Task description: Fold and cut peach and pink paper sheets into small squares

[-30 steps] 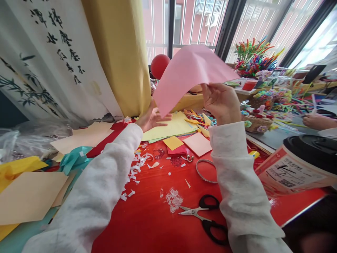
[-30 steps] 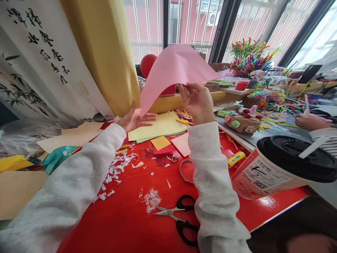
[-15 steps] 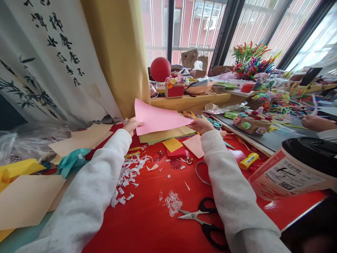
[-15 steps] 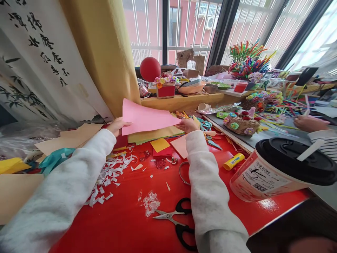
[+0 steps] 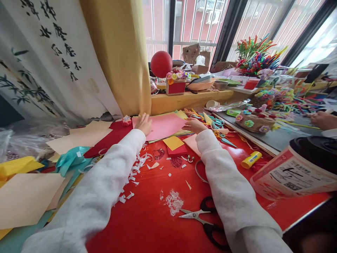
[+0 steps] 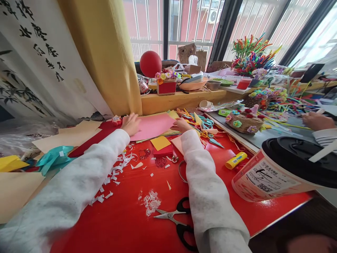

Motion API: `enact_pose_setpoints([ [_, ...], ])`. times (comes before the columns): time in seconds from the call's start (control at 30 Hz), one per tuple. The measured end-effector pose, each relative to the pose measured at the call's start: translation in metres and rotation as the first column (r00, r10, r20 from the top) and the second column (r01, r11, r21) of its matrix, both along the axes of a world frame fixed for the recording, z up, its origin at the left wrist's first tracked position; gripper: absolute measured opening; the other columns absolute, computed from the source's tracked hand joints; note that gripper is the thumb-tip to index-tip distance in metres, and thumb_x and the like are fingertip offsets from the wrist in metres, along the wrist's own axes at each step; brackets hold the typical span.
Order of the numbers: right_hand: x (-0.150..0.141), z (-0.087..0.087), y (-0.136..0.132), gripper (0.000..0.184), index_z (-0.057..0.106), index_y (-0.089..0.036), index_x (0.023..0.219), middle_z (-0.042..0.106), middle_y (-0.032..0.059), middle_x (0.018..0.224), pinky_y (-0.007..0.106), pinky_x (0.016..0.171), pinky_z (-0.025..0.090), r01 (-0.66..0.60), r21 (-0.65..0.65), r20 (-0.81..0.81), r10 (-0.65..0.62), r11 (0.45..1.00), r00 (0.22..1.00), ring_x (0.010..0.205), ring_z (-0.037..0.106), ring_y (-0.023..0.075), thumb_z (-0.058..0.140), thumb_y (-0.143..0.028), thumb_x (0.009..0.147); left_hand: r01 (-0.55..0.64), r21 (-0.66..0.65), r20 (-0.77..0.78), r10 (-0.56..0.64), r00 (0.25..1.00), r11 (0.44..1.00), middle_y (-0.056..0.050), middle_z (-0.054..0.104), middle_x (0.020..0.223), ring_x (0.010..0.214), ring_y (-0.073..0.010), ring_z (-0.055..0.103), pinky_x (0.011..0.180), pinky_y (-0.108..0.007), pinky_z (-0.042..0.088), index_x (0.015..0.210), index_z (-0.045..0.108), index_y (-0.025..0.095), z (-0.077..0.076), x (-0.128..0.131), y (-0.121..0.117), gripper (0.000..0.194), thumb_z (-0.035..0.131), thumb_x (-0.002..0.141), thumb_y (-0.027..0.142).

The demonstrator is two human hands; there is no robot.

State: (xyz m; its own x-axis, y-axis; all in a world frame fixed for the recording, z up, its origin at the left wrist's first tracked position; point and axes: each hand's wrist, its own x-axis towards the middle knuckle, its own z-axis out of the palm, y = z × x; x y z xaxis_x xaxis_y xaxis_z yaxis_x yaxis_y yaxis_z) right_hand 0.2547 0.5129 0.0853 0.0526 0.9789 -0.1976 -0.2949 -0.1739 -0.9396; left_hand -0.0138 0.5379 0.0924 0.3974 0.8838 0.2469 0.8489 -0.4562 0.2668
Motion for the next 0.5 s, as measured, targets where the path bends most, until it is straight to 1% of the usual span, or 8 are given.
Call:
enact_pose_setpoints([
  [0.07,-0.001,0.006,-0.003,0.031,0.052,-0.015,0.116,0.055,0.0082,0.115,0.039,0.080,0.050,0.007,0.040,-0.040,-0.006,0.999,0.999,0.096,0.058,0.0192,0.052,-0.031,0.088,0.085,-0.027,-0.049,-0.086,0.995,0.996,-0.010,0.049,0.126,0.111,-0.0244,0.050,0.091,-0.048,0.042,0.117,0.051,0.017,-0.004,0.012,-0.004,0.036,0.054,0.085,0.032],
  [0.17,-0.004,0.016,-0.009,0.029,0.052,-0.014,0.114,0.057,0.0075,0.110,0.037,0.077,0.051,-0.028,0.083,-0.102,0.036,0.996,0.994,0.092,0.059,0.0180,0.052,-0.029,0.088,0.166,-0.062,-0.092,-0.171,0.981,0.984,-0.010,0.050,0.124,0.108,-0.0233,0.052,0.089,-0.047,0.044,0.117,0.051,0.017,-0.012,0.027,-0.008,0.035,0.053,0.085,0.032],
  [0.27,-0.008,0.024,-0.014,0.016,0.056,-0.012,0.102,0.060,0.0079,0.101,0.031,0.075,0.052,-0.084,0.098,-0.145,0.098,0.992,0.985,0.088,0.061,0.0154,0.047,-0.017,0.090,0.214,-0.083,-0.101,-0.221,0.970,0.973,-0.010,0.051,0.123,0.106,-0.0225,0.053,0.088,-0.045,0.046,0.117,0.050,0.017,-0.018,0.035,-0.010,0.035,0.052,0.086,0.032],
  [0.33,-0.011,0.027,-0.017,0.016,0.057,-0.011,0.094,0.061,0.0087,0.099,0.026,0.076,0.052,-0.119,0.106,-0.163,0.135,0.987,0.977,0.089,0.061,0.0132,0.042,-0.010,0.090,0.239,-0.102,-0.098,-0.249,0.964,0.966,-0.010,0.051,0.122,0.105,-0.0225,0.053,0.087,-0.045,0.046,0.117,0.050,0.017,-0.019,0.037,-0.010,0.035,0.052,0.085,0.032],
  [0.4,-0.016,0.027,-0.019,0.016,0.057,-0.011,0.094,0.061,0.0081,0.101,0.026,0.076,0.052,-0.146,0.105,-0.167,0.163,0.984,0.972,0.089,0.061,0.0127,0.042,-0.012,0.091,0.261,-0.124,-0.089,-0.272,0.958,0.957,-0.009,0.052,0.121,0.105,-0.0221,0.054,0.087,-0.045,0.046,0.117,0.051,0.017,-0.020,0.038,-0.008,0.035,0.052,0.086,0.032],
  [0.43,-0.018,0.025,-0.019,0.015,0.057,-0.011,0.098,0.060,0.0075,0.103,0.028,0.076,0.052,-0.161,0.096,-0.163,0.175,0.982,0.971,0.089,0.060,0.0134,0.044,-0.016,0.091,0.269,-0.135,-0.083,-0.281,0.956,0.954,-0.009,0.052,0.121,0.104,-0.0217,0.054,0.087,-0.044,0.046,0.116,0.052,0.017,-0.020,0.038,-0.007,0.034,0.052,0.086,0.032],
  [0.5,-0.023,0.021,-0.017,0.021,0.055,-0.013,0.106,0.059,0.0070,0.107,0.033,0.075,0.052,-0.194,0.060,-0.144,0.201,0.979,0.969,0.090,0.060,0.0158,0.050,-0.025,0.090,0.276,-0.157,-0.064,-0.288,0.955,0.948,-0.009,0.054,0.119,0.102,-0.0208,0.055,0.086,-0.043,0.047,0.114,0.053,0.017,-0.021,0.037,-0.005,0.032,0.052,0.086,0.032],
])
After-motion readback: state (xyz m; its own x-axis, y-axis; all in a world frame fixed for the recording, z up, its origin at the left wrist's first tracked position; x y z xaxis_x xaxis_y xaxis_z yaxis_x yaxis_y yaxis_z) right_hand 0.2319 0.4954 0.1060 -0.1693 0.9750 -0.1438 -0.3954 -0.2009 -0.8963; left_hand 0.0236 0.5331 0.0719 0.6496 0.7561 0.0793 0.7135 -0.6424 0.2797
